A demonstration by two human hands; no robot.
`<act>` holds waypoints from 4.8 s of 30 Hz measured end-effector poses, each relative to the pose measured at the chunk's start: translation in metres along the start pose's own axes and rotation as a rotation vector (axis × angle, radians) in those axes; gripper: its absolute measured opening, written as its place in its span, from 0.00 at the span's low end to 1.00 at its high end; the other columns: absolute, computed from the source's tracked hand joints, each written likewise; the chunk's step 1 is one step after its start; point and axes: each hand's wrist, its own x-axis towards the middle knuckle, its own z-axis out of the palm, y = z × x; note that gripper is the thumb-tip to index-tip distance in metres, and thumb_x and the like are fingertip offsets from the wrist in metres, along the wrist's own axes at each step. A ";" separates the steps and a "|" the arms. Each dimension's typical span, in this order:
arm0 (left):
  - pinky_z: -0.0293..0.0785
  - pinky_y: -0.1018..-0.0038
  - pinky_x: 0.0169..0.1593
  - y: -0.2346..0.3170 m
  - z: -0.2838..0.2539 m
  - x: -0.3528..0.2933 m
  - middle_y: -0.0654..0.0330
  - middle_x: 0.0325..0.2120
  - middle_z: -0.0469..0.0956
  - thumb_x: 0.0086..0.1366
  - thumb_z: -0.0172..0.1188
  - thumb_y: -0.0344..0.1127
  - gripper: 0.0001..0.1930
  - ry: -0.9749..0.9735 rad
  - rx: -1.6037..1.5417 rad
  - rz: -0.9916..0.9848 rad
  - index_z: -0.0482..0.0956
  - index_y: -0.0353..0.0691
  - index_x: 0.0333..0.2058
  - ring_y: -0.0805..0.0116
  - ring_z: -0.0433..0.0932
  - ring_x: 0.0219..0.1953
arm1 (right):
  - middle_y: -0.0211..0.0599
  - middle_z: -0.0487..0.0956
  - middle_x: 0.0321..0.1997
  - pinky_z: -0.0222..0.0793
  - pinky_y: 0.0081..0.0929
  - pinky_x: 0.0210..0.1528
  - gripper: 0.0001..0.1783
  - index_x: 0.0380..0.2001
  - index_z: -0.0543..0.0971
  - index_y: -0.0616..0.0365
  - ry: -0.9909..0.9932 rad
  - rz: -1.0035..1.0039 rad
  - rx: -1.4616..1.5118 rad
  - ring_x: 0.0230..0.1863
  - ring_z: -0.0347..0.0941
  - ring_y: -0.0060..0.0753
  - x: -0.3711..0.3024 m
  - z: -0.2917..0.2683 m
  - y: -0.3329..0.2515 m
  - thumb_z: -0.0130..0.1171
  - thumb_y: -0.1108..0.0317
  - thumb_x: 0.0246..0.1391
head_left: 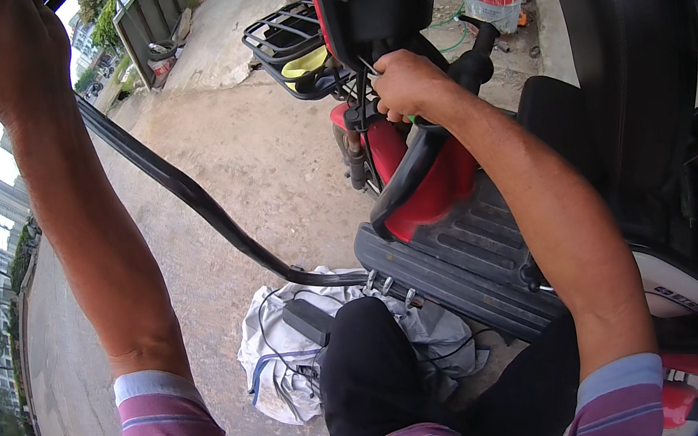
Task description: The person uses a screwdriver to remove and reattach a red plastic cover on the front of a red and black electric scooter. They then use scissors to cut a zip tie on the scooter's frame.
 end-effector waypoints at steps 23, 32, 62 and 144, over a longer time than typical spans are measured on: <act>0.75 0.67 0.36 -0.099 0.205 -0.289 0.59 0.29 0.79 0.73 0.55 0.42 0.12 0.189 -1.121 -1.686 0.79 0.40 0.37 0.64 0.77 0.30 | 0.56 0.82 0.51 0.75 0.41 0.55 0.22 0.51 0.76 0.66 0.200 0.107 -0.413 0.52 0.81 0.55 -0.073 -0.026 -0.016 0.59 0.66 0.53; 0.62 0.77 0.22 -0.091 0.206 -0.290 0.69 0.17 0.65 0.71 0.58 0.42 0.12 0.222 -0.893 -1.731 0.77 0.42 0.30 0.75 0.64 0.18 | 0.54 0.85 0.43 0.67 0.48 0.58 0.16 0.42 0.83 0.59 0.179 0.171 -0.327 0.50 0.81 0.53 -0.064 -0.018 -0.010 0.62 0.60 0.54; 0.76 0.73 0.30 -0.112 0.161 -0.266 0.56 0.28 0.81 0.65 0.68 0.42 0.15 -0.238 -0.128 -1.327 0.82 0.35 0.38 0.69 0.78 0.25 | 0.58 0.79 0.42 0.75 0.44 0.43 0.18 0.55 0.73 0.63 0.899 -0.209 0.708 0.44 0.79 0.60 -0.065 0.110 0.039 0.56 0.66 0.66; 0.75 0.71 0.55 -0.175 0.143 -0.215 0.55 0.43 0.82 0.54 0.72 0.29 0.26 -0.616 -0.070 -0.758 0.74 0.32 0.52 0.66 0.80 0.47 | 0.43 0.75 0.20 0.72 0.42 0.27 0.13 0.29 0.72 0.58 1.103 -0.237 0.166 0.23 0.76 0.45 -0.012 0.089 0.072 0.67 0.69 0.49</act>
